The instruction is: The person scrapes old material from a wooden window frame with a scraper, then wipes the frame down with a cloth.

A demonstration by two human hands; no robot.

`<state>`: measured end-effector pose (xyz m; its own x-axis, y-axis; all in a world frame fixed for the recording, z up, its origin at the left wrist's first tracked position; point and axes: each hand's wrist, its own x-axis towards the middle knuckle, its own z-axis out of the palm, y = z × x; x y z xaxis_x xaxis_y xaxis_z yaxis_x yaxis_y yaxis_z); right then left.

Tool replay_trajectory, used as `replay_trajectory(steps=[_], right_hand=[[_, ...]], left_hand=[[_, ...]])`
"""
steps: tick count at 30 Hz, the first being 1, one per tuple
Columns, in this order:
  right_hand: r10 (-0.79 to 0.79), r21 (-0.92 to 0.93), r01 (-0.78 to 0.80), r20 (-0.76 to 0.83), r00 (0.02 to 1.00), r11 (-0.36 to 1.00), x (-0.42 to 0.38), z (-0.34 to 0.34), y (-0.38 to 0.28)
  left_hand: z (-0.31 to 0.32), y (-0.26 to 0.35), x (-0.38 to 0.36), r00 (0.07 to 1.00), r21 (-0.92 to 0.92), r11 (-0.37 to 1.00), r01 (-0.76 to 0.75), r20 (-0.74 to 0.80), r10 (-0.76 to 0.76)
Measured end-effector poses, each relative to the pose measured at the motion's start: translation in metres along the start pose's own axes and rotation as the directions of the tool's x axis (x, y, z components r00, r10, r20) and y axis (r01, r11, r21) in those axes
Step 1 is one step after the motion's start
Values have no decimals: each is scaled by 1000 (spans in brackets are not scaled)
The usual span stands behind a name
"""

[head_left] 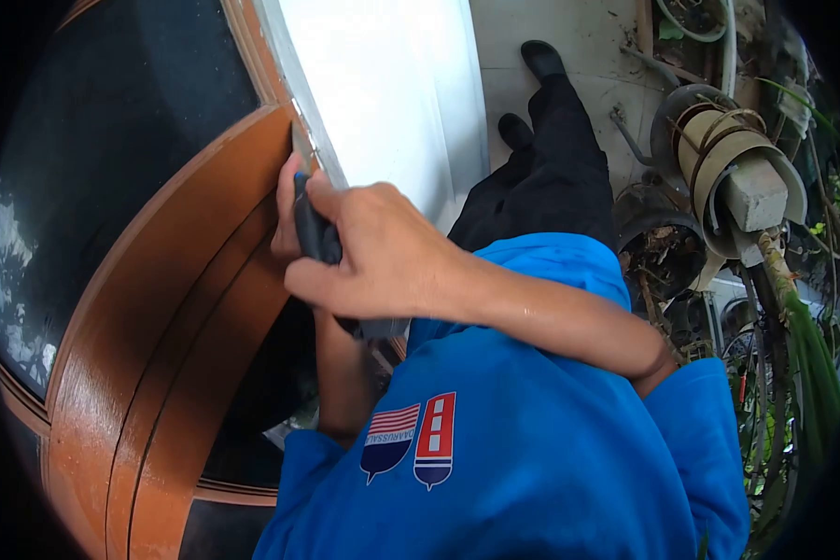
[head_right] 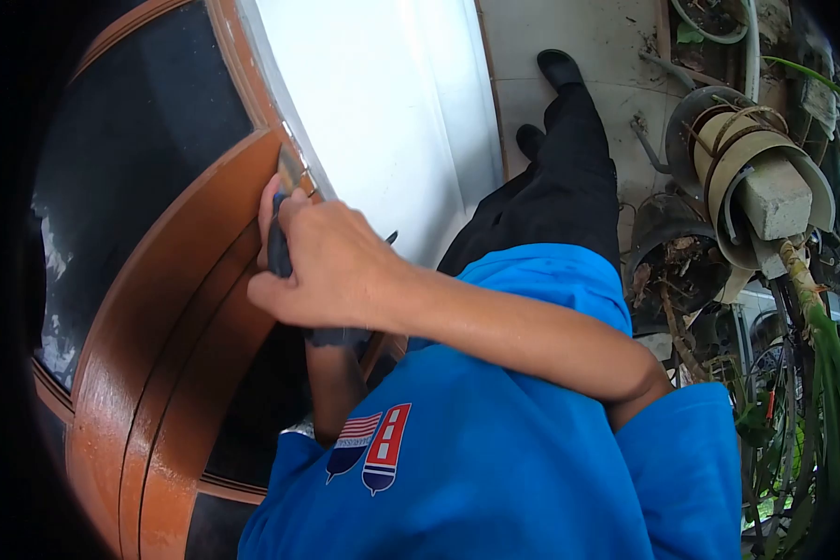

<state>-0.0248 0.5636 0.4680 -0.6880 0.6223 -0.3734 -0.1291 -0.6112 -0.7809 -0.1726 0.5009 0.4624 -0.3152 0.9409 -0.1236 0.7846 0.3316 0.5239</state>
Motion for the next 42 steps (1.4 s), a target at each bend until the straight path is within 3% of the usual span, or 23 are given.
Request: replay_trajectory(steps=[4, 8, 9, 11, 13, 15, 19, 21, 24, 28, 31, 34, 37, 39, 42], right_hand=[[-57, -44, 54, -51, 997, 998, 4, -3, 3], [-164, 46, 173, -160, 973, 984, 8, 0, 5], [-89, 27, 92, -100, 991, 995, 7, 0, 3], [44, -48, -44, 0, 999, 998, 15, -10, -7], [-58, -67, 53, -71, 996, 996, 11, -7, -5], [-122, -76, 114, -115, 986, 991, 15, -8, -4], [-34, -28, 33, -55, 998, 999, 20, -10, -10], [-75, -89, 67, -96, 993, 994, 24, -8, -11], [-152, -32, 149, -132, 980, 988, 17, -6, -8], [-99, -25, 98, -88, 991, 995, 24, -7, -14], [-175, -175, 149, -143, 974, 973, 22, -4, -13], [-205, -132, 185, -157, 966, 974, 24, -2, -6], [-223, -166, 195, -165, 961, 967, 22, -1, -4], [-220, -136, 207, -91, 971, 969, 18, -8, -3], [-293, -33, 291, -68, 954, 956, 8, -11, 11]], left_hand=[[17, 0, 5, 994, -34, 999, -3, -112, -1], [23, -12, 11, 974, 3, 989, -151, -170, 149], [22, -15, 9, 971, 1, 987, -162, -180, 160], [24, -12, 15, 982, -66, 996, -63, -182, 50], [26, -11, 18, 977, -178, 978, 113, -160, -142], [31, -11, 26, 969, -220, 962, 159, -153, -195], [34, -11, 36, 984, -140, 990, 7, -178, -32], [34, -11, 37, 982, -137, 991, 2, -184, -27], [34, -12, 35, 981, -134, 991, 9, -193, -35], [33, -11, 37, 979, -116, 993, -10, -202, -14], [33, -11, 36, 978, -126, 992, -4, -209, -22], [31, -10, 38, 975, -126, 992, -30, -224, 1], [35, -6, 34, 960, -67, 994, -88, -274, 66], [34, -2, 27, 945, -11, 989, -148, -297, 138], [17, -4, 29, 932, 65, 960, -273, -229, 280]])
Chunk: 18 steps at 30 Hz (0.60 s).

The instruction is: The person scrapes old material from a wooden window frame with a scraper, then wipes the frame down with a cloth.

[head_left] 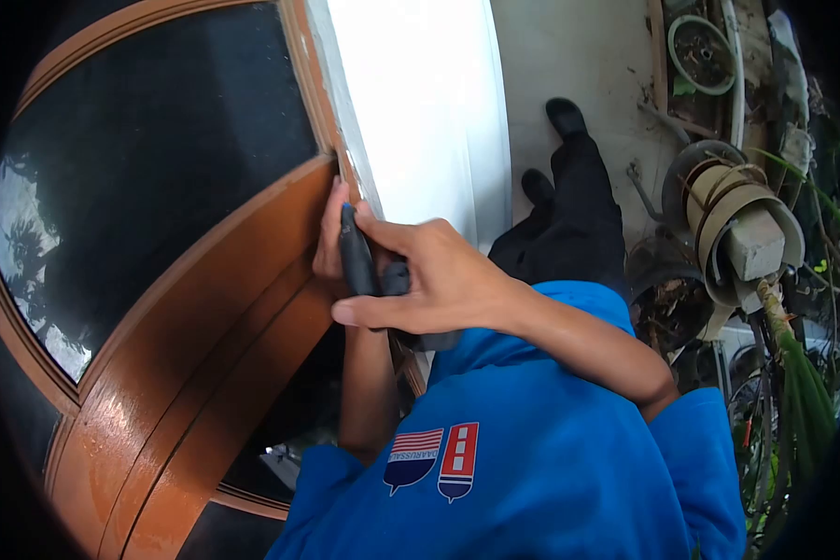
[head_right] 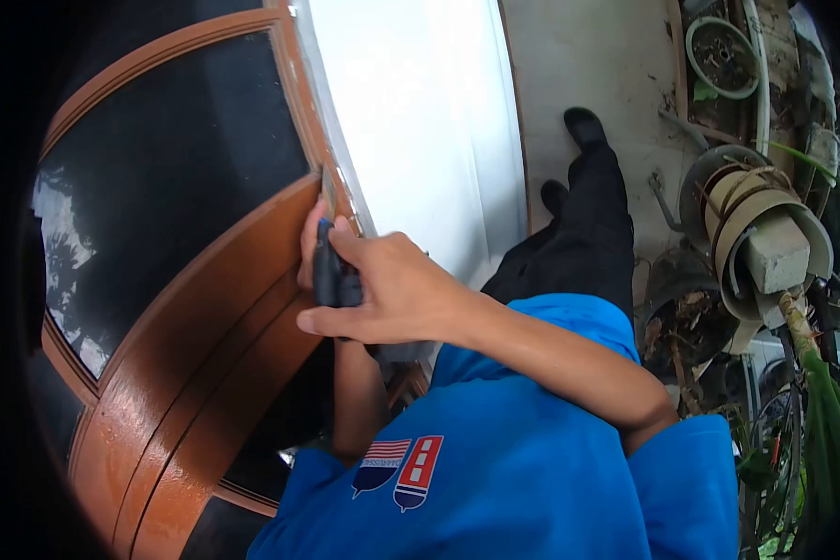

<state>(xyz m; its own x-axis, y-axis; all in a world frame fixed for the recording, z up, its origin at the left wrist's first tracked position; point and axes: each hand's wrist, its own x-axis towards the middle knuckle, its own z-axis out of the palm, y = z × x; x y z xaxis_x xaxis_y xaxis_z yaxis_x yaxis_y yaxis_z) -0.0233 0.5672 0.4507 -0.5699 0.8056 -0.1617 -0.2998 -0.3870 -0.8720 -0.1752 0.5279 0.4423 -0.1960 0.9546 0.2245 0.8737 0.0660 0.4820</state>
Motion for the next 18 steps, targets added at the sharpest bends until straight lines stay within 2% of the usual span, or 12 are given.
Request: replay_trajectory(steps=[1, 3, 4, 5, 6, 7, 9, 11, 13, 14, 15, 18], right_hand=[[-34, 46, 35, -10, 999, 998, -5, -3, 4], [117, 155, -129, 86, 989, 979, -16, -24, 1], [106, 235, -94, -40, 994, 967, -20, -27, 8], [42, 200, 9, -250, 967, 980, -21, -28, 17], [96, 242, -2, -378, 921, 970, -18, -31, 15], [204, 417, -12, -419, 885, 909, -15, -34, 29], [279, 768, 125, -372, 885, 628, 2, -36, 25], [105, 537, 181, -459, 882, 824, 29, -22, 37], [-21, 406, 197, -397, 918, 892, 56, 1, 37], [-141, 337, 260, -339, 930, 905, 65, 15, 32], [-343, 79, 382, -305, 888, 921, 82, 26, 37], [-550, -321, 465, -264, 792, 825, 122, 42, 46]], left_hand=[[-4, -1, 0, 1000, 28, 999, -30, 6, 30], [-18, 12, 4, 998, 146, 988, 40, 38, -46], [-23, 14, 1, 996, 139, 987, 82, 30, -87], [-29, 18, -1, 997, 100, 992, 71, 21, -74], [-34, 21, -4, 998, 61, 996, 59, 12, -60], [-41, 25, -6, 999, 22, 999, 46, 6, -47], [-53, 31, -12, 998, 32, 998, -61, 25, 60], [-67, 36, -26, 992, 19, 994, -111, 63, 110], [-76, 49, -36, 996, 3, 998, -63, 58, 63], [-80, 55, -41, 998, -2, 999, -38, 58, 38], [-83, 57, -46, 999, -3, 1000, -25, 45, 25], [-86, 55, -59, 999, -48, 998, 36, 10, -35]])
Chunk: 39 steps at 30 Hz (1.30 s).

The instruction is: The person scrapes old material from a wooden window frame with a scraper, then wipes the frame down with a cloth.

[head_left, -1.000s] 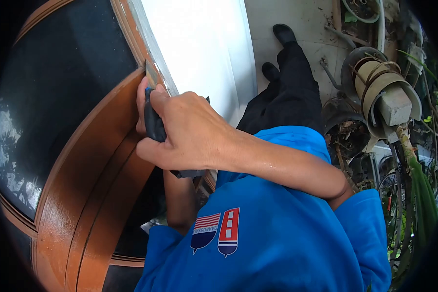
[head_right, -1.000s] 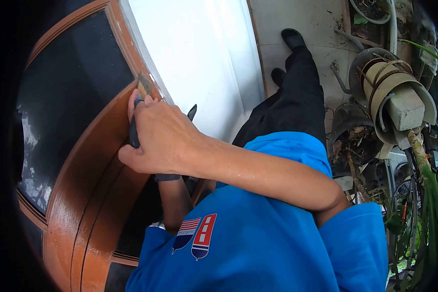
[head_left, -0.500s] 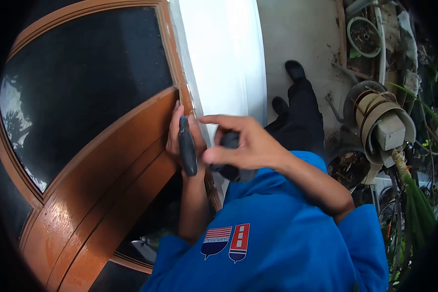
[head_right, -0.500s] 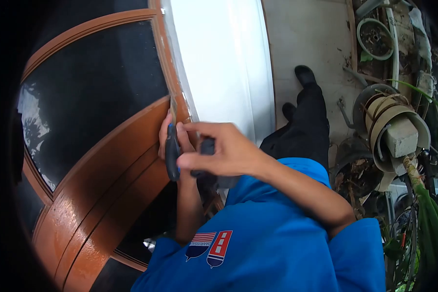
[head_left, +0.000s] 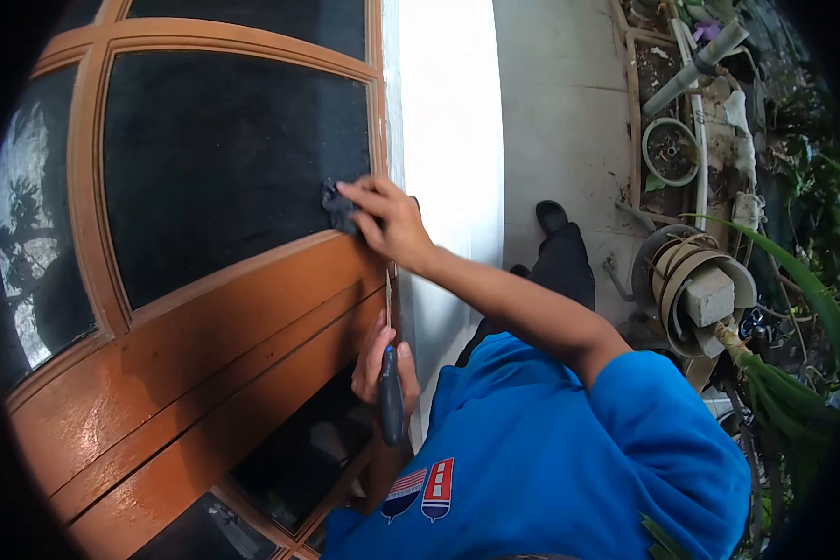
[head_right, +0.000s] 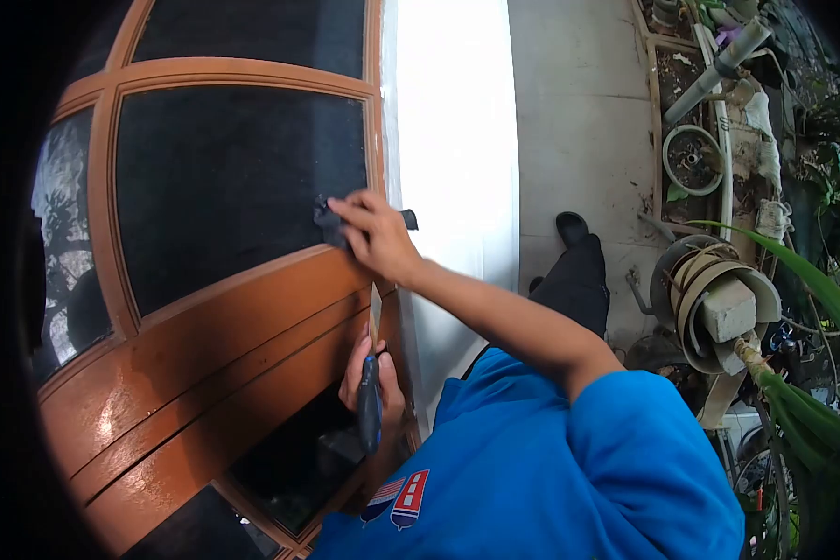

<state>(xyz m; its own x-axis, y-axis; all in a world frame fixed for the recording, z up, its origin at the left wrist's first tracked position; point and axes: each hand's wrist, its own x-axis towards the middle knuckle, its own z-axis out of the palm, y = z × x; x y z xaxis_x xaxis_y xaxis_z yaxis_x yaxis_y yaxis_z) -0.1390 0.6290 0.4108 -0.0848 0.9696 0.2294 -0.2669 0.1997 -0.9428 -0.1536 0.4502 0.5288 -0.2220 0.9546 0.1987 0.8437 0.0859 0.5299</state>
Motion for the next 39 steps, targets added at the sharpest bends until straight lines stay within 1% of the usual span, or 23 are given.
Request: replay_trajectory(steps=[1, 3, 5, 8, 12, 15, 17, 19, 21, 22, 23, 25, 26, 27, 28, 29, 31, 32, 33, 34, 35, 37, 39], right_hand=[[-73, -110, 70, -22, 997, 991, 24, 5, 19], [-172, -241, 118, -217, 961, 963, 79, 8, 47], [-167, -328, 51, -338, 926, 943, 124, 2, 62], [-220, -493, 69, -255, 942, 867, 106, 1, 57], [-63, -283, 36, -88, 994, 958, 1, 0, 49], [202, -200, -233, -165, 966, 952, 42, -7, 41], [150, -223, -228, -322, 935, 948, 102, 2, 42], [-115, -111, 75, -419, 901, 991, 139, 23, 26], [-185, -67, 178, -130, 974, 982, 122, 15, -45], [-368, -28, 368, -18, 930, 930, 102, 16, -56], [-543, 29, 542, 84, 836, 840, 89, 16, -61], [-675, 102, 669, 180, 715, 736, 70, 5, -53], [-450, 30, 449, 66, 891, 893, 88, 7, -29], [-150, 34, 153, -69, 986, 988, 106, 10, -5], [135, 112, -116, -182, 974, 987, 124, 12, 18], [-183, -201, 117, -350, 918, 972, 144, 21, -3], [-212, -40, 209, -234, 949, 977, 156, 35, -76], [-437, -34, 436, -116, 892, 899, 156, 37, -106], [-641, 2, 641, 0, 767, 767, 152, 39, -124], [-739, 109, 732, 135, 660, 673, 143, 38, -129], [-813, 227, 784, 245, 528, 577, 130, 36, -131], [-789, 230, 780, 389, 475, 582, 111, 19, -88], [-724, 102, 730, 272, 634, 676, 123, 11, -57]], left_hand=[[-3, -3, -2, 1000, 2, 1000, -23, -12, 23], [-8, -8, -8, 998, 14, 999, -52, -36, 52], [-14, -9, -8, 995, -4, 996, -87, -55, 86], [-11, -6, -2, 987, -56, 992, -110, -119, 103], [-12, -4, 23, 951, -5, 967, -255, -180, 250], [-21, -4, 47, 907, 64, 917, -393, -136, 398], [-32, 1, 61, 877, 181, 875, -448, -103, 470], [-38, 8, 71, 850, 231, 852, -470, -142, 508], [-38, 18, 71, 832, 214, 868, -449, -254, 493], [-34, 18, 66, 820, 167, 896, -410, -362, 443], [-32, 17, 68, 800, 171, 887, -429, -385, 461], [-34, 19, 66, 768, 180, 872, -455, -416, 487], [-37, 22, 64, 770, 189, 871, -453, -410, 489], [-38, 23, 61, 774, 194, 871, -452, -400, 491], [-40, 25, 58, 780, 198, 870, -452, -386, 493], [-42, 27, 53, 784, 192, 875, -444, -389, 483], [-37, 28, 49, 785, 176, 884, -434, -407, 466], [-40, 30, 49, 795, 211, 873, -440, -361, 488], [-38, 30, 49, 794, 197, 886, -420, -392, 464], [-35, 29, 48, 791, 182, 897, -403, -424, 442], [-37, 30, 45, 792, 166, 908, -386, -446, 418], [-44, 33, 44, 779, 191, 903, -384, -457, 428], [-43, 32, 45, 757, 197, 909, -366, -505, 414]])
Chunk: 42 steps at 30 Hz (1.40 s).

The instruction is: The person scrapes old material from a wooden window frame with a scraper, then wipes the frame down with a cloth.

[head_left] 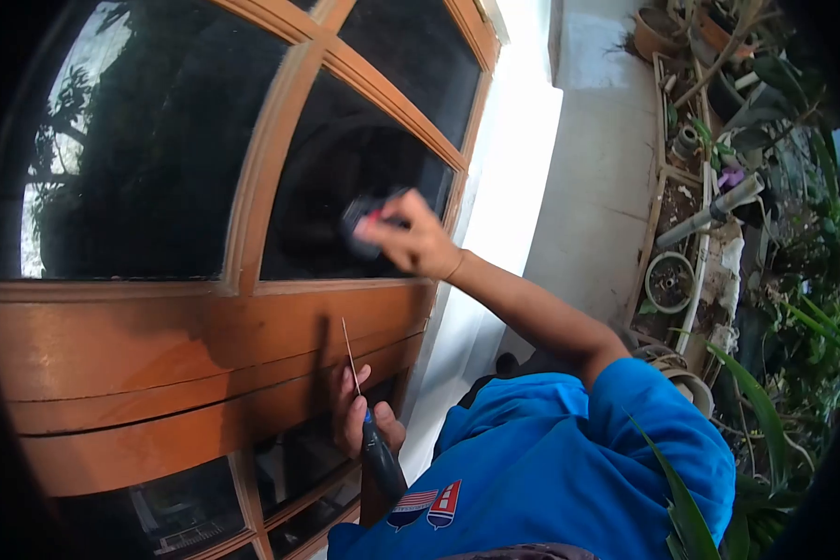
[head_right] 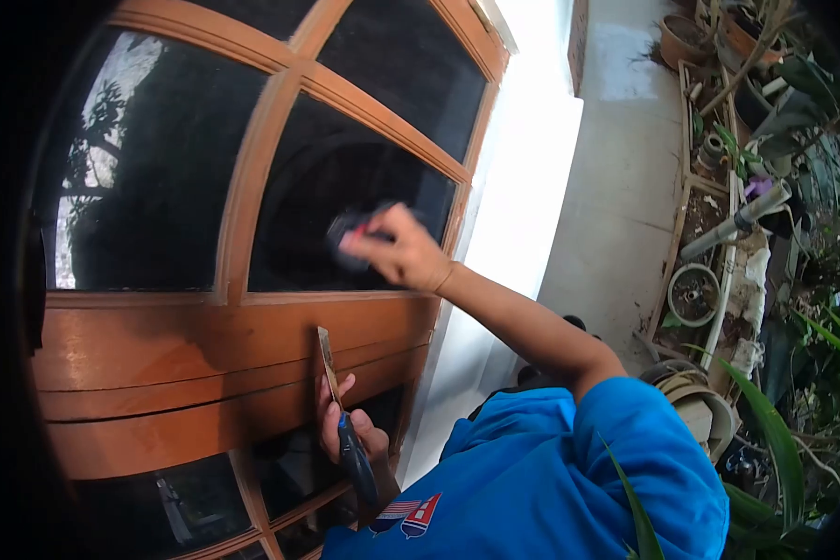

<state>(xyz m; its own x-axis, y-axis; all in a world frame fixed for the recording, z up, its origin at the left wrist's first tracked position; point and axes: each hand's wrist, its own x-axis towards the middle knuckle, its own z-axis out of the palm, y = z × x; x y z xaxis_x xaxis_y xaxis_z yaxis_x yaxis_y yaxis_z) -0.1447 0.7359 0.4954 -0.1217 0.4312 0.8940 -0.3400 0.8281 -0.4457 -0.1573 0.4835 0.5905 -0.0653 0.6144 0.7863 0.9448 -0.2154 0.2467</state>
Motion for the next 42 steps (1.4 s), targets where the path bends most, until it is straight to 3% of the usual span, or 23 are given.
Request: replay_trajectory(steps=[2, 4, 6, 8, 10, 12, 14, 16, 18, 19, 21, 22, 24, 26, 28, 29, 31, 34, 36, 38, 39, 41, 42], right_hand=[[333, -73, -358, -235, 913, 931, 20, 2, 14], [286, -153, -377, -418, 862, 914, 83, -2, 22], [301, -36, -358, -465, 832, 933, 121, 9, 15], [192, -87, -242, -383, 903, 966, 127, 13, -13], [133, -15, -143, -288, 949, 990, 107, 17, -36], [-44, 64, 47, -51, 998, 997, 70, 12, -58], [-56, 191, 49, 30, 998, 980, 44, 16, -70], [-159, 91, 155, 34, 987, 984, 57, 11, -44], [-92, -43, 85, -199, 976, 995, 101, 7, -18], [-134, -146, 96, -276, 952, 985, 117, 3, 7], [-59, -226, -7, -286, 957, 974, 122, -6, 35], [-127, -265, 57, -252, 959, 962, 116, -7, 41], [-2, -271, -67, -247, 969, 960, 75, -8, 49], [181, -347, -303, -344, 921, 888, 9, -4, 67], [499, -353, -637, -409, 764, 685, -70, 7, 87], [613, -301, -720, -380, 692, 626, -80, 2, 80], [756, -239, -827, -335, 562, 508, -88, -2, 80], [800, -49, -871, -374, 469, 488, -33, -17, 77], [593, -14, -687, -494, 636, 726, 17, -11, 81], [459, -113, -559, -451, 766, 822, 86, -13, 35], [273, -122, -369, -474, 837, 921, 112, -7, 30], [117, -96, -196, -529, 840, 976, 161, 4, 17], [136, -156, -241, -492, 860, 958, 169, 4, 29]], left_hand=[[1, 4, -8, 997, -7, 998, 57, -44, -58], [3, 7, -6, 999, -13, 999, 37, 8, -37], [3, 6, -4, 999, -24, 1000, 7, 42, -6], [3, 4, -5, 998, -33, 999, -26, 55, 28], [5, 3, -5, 999, -34, 999, 2, 53, 0], [2, 4, -4, 998, -40, 999, 7, 70, -4], [5, 1, 0, 997, -54, 998, -17, 76, 21], [12, 2, 3, 1000, -80, 997, -20, 22, 22], [13, 1, 4, 1000, -88, 996, -15, -8, 15], [12, 3, 3, 1000, -85, 996, -6, -18, 5], [7, 6, -2, 1000, -76, 997, 14, -25, -15], [6, 4, -4, 999, -72, 997, 15, -30, -18], [2, 3, -10, 999, -60, 998, 36, -32, -38], [-4, 4, -14, 998, -48, 997, 60, -11, -60], [-2, 9, -14, 997, -41, 996, 75, -13, -76], [-3, 11, -13, 997, -40, 996, 81, -7, -81], [-3, 9, -13, 996, -56, 995, 87, 12, -87], [-8, 13, -15, 994, -70, 991, 111, 32, -109], [-7, 11, -15, 993, -79, 991, 112, 30, -110], [-10, 10, -17, 993, -92, 989, 114, 39, -110], [-8, 9, -18, 994, -102, 989, 107, 34, -104], [-7, 8, -21, 995, -114, 988, 102, 28, -100], [-8, 10, -20, 994, -120, 987, 110, 27, -107]])
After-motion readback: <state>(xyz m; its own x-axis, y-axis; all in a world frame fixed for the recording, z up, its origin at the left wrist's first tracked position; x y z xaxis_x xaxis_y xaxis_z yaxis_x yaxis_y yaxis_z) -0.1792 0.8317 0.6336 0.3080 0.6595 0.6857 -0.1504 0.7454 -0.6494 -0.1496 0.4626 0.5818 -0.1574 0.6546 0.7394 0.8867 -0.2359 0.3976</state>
